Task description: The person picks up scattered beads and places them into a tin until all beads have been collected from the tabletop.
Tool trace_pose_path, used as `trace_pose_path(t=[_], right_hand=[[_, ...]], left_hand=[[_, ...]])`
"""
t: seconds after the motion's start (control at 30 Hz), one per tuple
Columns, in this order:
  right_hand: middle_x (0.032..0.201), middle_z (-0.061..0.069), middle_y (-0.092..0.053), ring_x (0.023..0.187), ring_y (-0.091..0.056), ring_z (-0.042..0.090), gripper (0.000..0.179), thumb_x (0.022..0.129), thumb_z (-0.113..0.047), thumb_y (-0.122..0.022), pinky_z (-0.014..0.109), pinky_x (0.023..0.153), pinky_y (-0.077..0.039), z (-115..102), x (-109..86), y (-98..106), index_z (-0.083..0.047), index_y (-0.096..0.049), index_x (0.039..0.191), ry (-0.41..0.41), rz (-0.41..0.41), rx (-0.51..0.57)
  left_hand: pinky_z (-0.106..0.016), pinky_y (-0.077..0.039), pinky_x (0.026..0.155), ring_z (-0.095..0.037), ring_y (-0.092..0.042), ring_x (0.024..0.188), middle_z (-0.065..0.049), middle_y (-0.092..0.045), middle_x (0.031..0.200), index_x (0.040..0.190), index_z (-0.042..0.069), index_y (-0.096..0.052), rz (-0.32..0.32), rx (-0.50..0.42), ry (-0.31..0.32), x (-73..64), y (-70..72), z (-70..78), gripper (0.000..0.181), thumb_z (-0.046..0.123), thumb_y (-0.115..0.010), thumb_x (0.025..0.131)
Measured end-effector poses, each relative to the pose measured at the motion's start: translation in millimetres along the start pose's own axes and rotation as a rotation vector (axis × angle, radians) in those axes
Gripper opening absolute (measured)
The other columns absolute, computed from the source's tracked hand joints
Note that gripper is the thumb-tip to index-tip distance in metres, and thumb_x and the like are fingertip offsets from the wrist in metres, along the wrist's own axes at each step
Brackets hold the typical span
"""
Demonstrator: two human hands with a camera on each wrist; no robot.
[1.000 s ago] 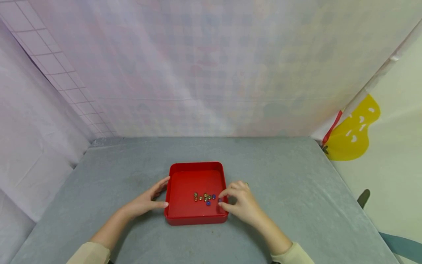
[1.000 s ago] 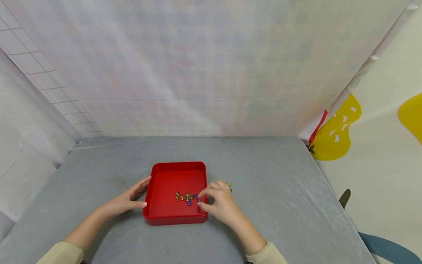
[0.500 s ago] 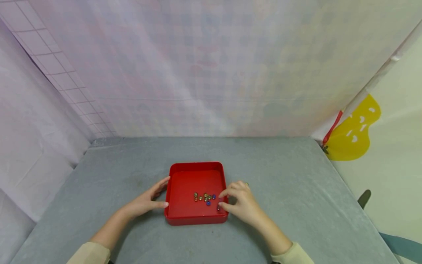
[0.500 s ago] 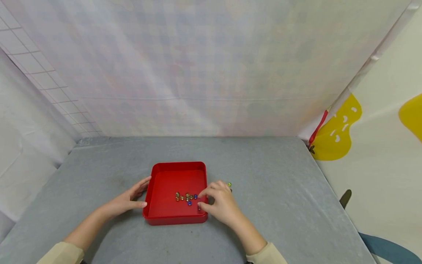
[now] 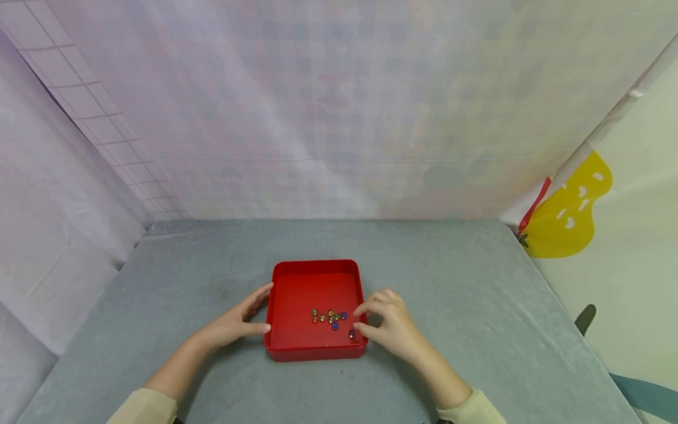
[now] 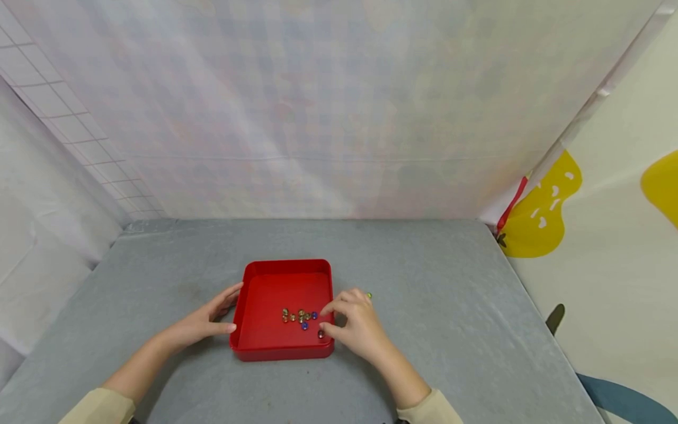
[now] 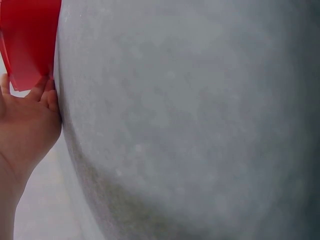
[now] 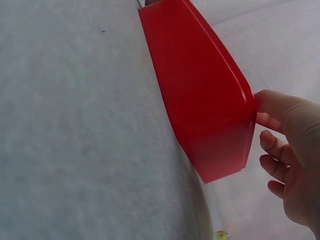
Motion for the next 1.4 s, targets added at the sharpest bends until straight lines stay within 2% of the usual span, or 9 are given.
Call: trace_pose_path(t=[0.23,0.47,0.67,0.83,1.0,1.1,1.2,1.4], right_hand=[[0.079,-0.002,-0.060,0.083,-0.046,0.007,0.018,0.074,-0.015,-0.084,0.041,0.081,-0.037,0.7,0.3,3.7,-0.013,-0.074,0.089,0.005,0.013,0.022],[0.080,-0.002,-0.061,0.082,-0.046,0.006,0.019,0.072,-0.013,-0.084,0.039,0.079,-0.036,5.9,0.7,6.7,-0.014,-0.074,0.088,0.038,0.060,0.013],[0.081,-0.007,-0.060,0.082,-0.046,0.007,0.019,0.072,-0.013,-0.085,0.038,0.078,-0.037,8.4,1.3,12.0,-0.014,-0.075,0.088,0.018,0.076,-0.003],[0.082,-0.006,-0.061,0.083,-0.046,0.008,0.020,0.072,-0.011,-0.084,0.037,0.077,-0.038,10.0,0.7,17.0,-0.015,-0.075,0.089,-0.003,0.076,-0.014],[0.079,-0.004,-0.062,0.081,-0.046,0.008,0.021,0.070,-0.011,-0.084,0.032,0.074,-0.036,17.3,0.4,21.7,-0.018,-0.074,0.087,0.028,0.129,-0.015],[0.078,-0.006,-0.062,0.079,-0.047,0.010,0.021,0.070,-0.011,-0.084,0.030,0.072,-0.035,22.4,0.2,26.4,-0.018,-0.074,0.087,0.047,0.158,-0.013],[0.078,-0.009,-0.061,0.079,-0.048,0.012,0.021,0.070,-0.009,-0.084,0.029,0.072,-0.035,25.8,0.0,31.4,-0.017,-0.074,0.087,0.033,0.168,-0.008],[0.077,-0.005,-0.061,0.079,-0.049,0.017,0.020,0.071,-0.007,-0.083,0.029,0.072,-0.036,31.8,-0.4,38.8,-0.013,-0.074,0.088,0.015,0.173,-0.003]], left_hand=[[-0.058,-0.023,0.107,-0.037,-0.018,0.140,-0.017,-0.022,0.154,0.154,0.016,-0.017,0.014,0.010,0.013,-0.5,-0.8,2.2,0.082,0.014,-0.067,0.090],[-0.058,-0.024,0.107,-0.038,-0.017,0.140,-0.016,-0.021,0.154,0.154,0.016,-0.016,0.005,0.005,0.011,-0.4,-0.5,0.8,0.081,0.013,-0.066,0.090],[-0.058,-0.023,0.107,-0.038,-0.017,0.140,-0.017,-0.019,0.155,0.154,0.016,-0.015,0.000,-0.009,0.008,-0.9,0.0,0.7,0.081,0.012,-0.066,0.091],[-0.058,-0.025,0.106,-0.038,-0.017,0.140,-0.016,-0.020,0.155,0.154,0.016,-0.016,0.005,-0.005,0.020,-0.7,-1.3,0.9,0.082,0.014,-0.066,0.090],[-0.058,-0.026,0.106,-0.038,-0.017,0.140,-0.015,-0.020,0.155,0.154,0.018,-0.017,0.009,0.006,0.035,-0.7,-1.8,0.9,0.081,0.016,-0.067,0.090],[-0.058,-0.025,0.106,-0.038,-0.017,0.140,-0.015,-0.020,0.155,0.154,0.018,-0.017,0.010,0.009,0.036,-0.7,-1.9,0.9,0.081,0.016,-0.067,0.090],[-0.058,-0.024,0.106,-0.038,-0.017,0.140,-0.016,-0.020,0.155,0.154,0.017,-0.017,0.011,0.005,0.033,-0.9,-1.9,1.0,0.081,0.016,-0.067,0.090],[-0.059,-0.024,0.106,-0.038,-0.017,0.139,-0.016,-0.020,0.155,0.154,0.017,-0.017,0.011,-0.002,0.027,-1.0,-1.6,0.6,0.081,0.016,-0.067,0.090]])
Point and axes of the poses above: each hand's wrist, its own x-axis towards the middle knuckle, its own y-axis out of the back of the hand, z = x × y, the point moved 1 cm from there along x, towards the middle knuckle
